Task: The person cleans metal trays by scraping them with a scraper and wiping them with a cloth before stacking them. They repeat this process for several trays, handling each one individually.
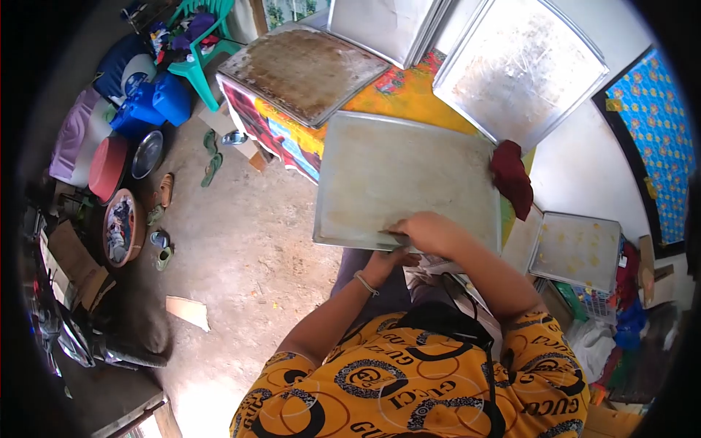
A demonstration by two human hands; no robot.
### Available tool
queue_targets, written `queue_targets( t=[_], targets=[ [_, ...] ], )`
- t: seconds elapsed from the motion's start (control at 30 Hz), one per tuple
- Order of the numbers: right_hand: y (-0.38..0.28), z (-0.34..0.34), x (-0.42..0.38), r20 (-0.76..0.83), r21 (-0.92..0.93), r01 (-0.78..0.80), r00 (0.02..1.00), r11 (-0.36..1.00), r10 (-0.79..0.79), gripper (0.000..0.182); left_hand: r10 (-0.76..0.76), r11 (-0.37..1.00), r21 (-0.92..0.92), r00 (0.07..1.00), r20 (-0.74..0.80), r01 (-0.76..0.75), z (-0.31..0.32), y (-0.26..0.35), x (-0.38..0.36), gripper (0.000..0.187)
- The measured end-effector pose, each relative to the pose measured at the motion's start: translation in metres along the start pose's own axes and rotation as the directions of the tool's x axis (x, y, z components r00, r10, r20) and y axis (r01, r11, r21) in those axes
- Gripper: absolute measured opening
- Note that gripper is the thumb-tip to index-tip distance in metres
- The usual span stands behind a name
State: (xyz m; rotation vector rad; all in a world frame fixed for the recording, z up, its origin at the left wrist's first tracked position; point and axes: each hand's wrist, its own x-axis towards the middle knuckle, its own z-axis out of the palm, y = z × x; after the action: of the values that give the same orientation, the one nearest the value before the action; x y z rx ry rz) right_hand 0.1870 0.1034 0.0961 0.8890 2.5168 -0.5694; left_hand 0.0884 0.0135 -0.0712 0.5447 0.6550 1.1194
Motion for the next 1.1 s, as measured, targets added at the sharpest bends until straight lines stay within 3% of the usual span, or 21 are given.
queue_targets(
  t=[0.03, 0.1, 0.13, 0.2, 0.23, 0.33, 0.4, 0.43, 0.5, 0.6, 0.7, 0.77, 0.8, 0.83, 0.87, 0.9, 0.93, 0.97, 1.0, 1.03, 1.1],
  targets=[
    [0.001, 0.006, -0.010, -0.012, 0.009, -0.003, 1.000, 1.000, 0.003, 0.049, 0.018, 0.999, 0.032, 1.000, 0.016, -0.019, 0.003, 0.004, -0.001, 0.037],
    [0.009, 0.032, -0.024, -0.327, 0.038, 0.054, 0.944, 0.998, -0.038, 0.052, -0.061, 0.996, 0.069, 0.997, 0.050, 0.057, 0.001, 0.003, -0.002, 0.041],
    [0.008, 0.047, -0.031, -0.470, 0.056, 0.076, 0.882, 0.996, -0.041, 0.053, -0.009, 0.990, 0.142, 1.000, 0.022, 0.006, -0.001, -0.004, -0.002, 0.041],
    [0.000, 0.070, -0.045, -0.334, -0.019, 0.010, 0.943, 1.000, -0.016, 0.055, 0.101, 0.952, 0.293, 0.995, -0.010, -0.094, -0.004, -0.014, 0.002, 0.041],
    [-0.003, 0.077, -0.048, -0.265, -0.063, -0.014, 0.964, 0.998, -0.003, 0.057, 0.005, 0.952, 0.305, 0.999, 0.041, -0.017, -0.007, -0.016, 0.003, 0.040],
    [0.002, 0.085, -0.029, -0.329, -0.130, -0.051, 0.944, 0.990, 0.005, 0.061, 0.322, 0.740, 0.601, 0.943, 0.081, -0.304, 0.002, -0.029, 0.003, 0.033],
    [0.020, 0.070, 0.002, -0.409, -0.123, -0.090, 0.912, 0.988, 0.032, 0.053, 0.047, 0.966, 0.250, 0.994, 0.101, -0.071, 0.007, -0.021, 0.000, 0.030],
    [0.036, 0.061, 0.026, -0.456, -0.122, -0.129, 0.888, 0.984, 0.060, 0.048, -0.081, 0.995, 0.064, 0.985, 0.151, 0.072, 0.010, -0.016, 0.000, 0.029],
    [0.070, 0.028, 0.068, -0.505, 0.059, -0.147, 0.849, 0.987, 0.157, 0.039, -0.074, 0.990, 0.129, 0.991, 0.113, 0.060, 0.013, -0.016, 0.000, 0.028],
    [0.090, 0.003, 0.102, -0.415, 0.132, -0.282, 0.855, 0.950, 0.311, 0.034, -0.059, 0.977, 0.208, 0.995, 0.078, 0.042, 0.016, -0.013, 0.000, 0.027],
    [0.054, 0.034, 0.069, -0.458, 0.002, -0.114, 0.883, 0.993, 0.102, 0.031, -0.052, 0.965, 0.259, 0.994, 0.099, 0.025, 0.012, -0.013, 0.000, 0.027],
    [0.021, 0.070, 0.036, -0.435, -0.203, -0.070, 0.900, 0.977, -0.026, 0.038, -0.066, 0.969, 0.245, 0.985, 0.157, 0.026, 0.011, -0.012, 0.002, 0.028],
    [0.003, 0.075, 0.015, -0.363, -0.196, -0.047, 0.931, 0.979, -0.028, 0.044, 0.169, 0.826, 0.508, 0.967, 0.192, -0.245, 0.008, -0.015, 0.007, 0.028],
    [-0.010, 0.075, 0.001, -0.287, -0.184, -0.025, 0.958, 0.983, -0.029, 0.052, 0.368, 0.546, 0.705, 0.885, 0.283, -0.453, 0.001, -0.024, 0.015, 0.029],
    [-0.009, 0.076, 0.001, -0.314, -0.171, -0.006, 0.948, 0.985, -0.049, 0.051, 0.499, 0.181, 0.807, 0.760, 0.417, -0.562, -0.006, -0.035, 0.019, 0.029],
    [-0.009, 0.077, 0.003, -0.341, -0.151, 0.014, 0.938, 0.988, -0.065, 0.050, 0.542, -0.212, 0.800, 0.614, 0.575, -0.562, -0.009, -0.044, 0.016, 0.030],
    [-0.007, 0.075, 0.008, -0.371, -0.134, 0.036, 0.925, 0.990, -0.084, 0.049, 0.445, 0.302, 0.807, 0.824, 0.352, -0.507, -0.003, -0.037, 0.008, 0.030],
    [-0.002, 0.070, 0.022, -0.371, -0.099, 0.014, 0.927, 0.995, -0.050, 0.048, 0.216, 0.723, 0.630, 0.959, 0.184, -0.284, 0.004, -0.026, 0.003, 0.030],
    [0.006, 0.065, 0.040, -0.415, -0.132, -0.011, 0.909, 0.991, -0.045, 0.044, -0.082, 0.948, 0.316, 0.990, 0.113, 0.042, 0.009, -0.016, 0.000, 0.031],
    [0.016, 0.057, 0.059, -0.460, -0.166, -0.034, 0.887, 0.986, -0.047, 0.040, -0.064, 0.969, 0.245, 0.992, 0.108, 0.035, 0.011, -0.018, 0.002, 0.030],
    [0.039, 0.027, 0.095, -0.544, -0.041, -0.092, 0.837, 0.995, 0.055, 0.034, -0.064, 0.955, 0.295, 0.991, 0.117, 0.027, 0.007, -0.023, 0.004, 0.031]
  ],
)
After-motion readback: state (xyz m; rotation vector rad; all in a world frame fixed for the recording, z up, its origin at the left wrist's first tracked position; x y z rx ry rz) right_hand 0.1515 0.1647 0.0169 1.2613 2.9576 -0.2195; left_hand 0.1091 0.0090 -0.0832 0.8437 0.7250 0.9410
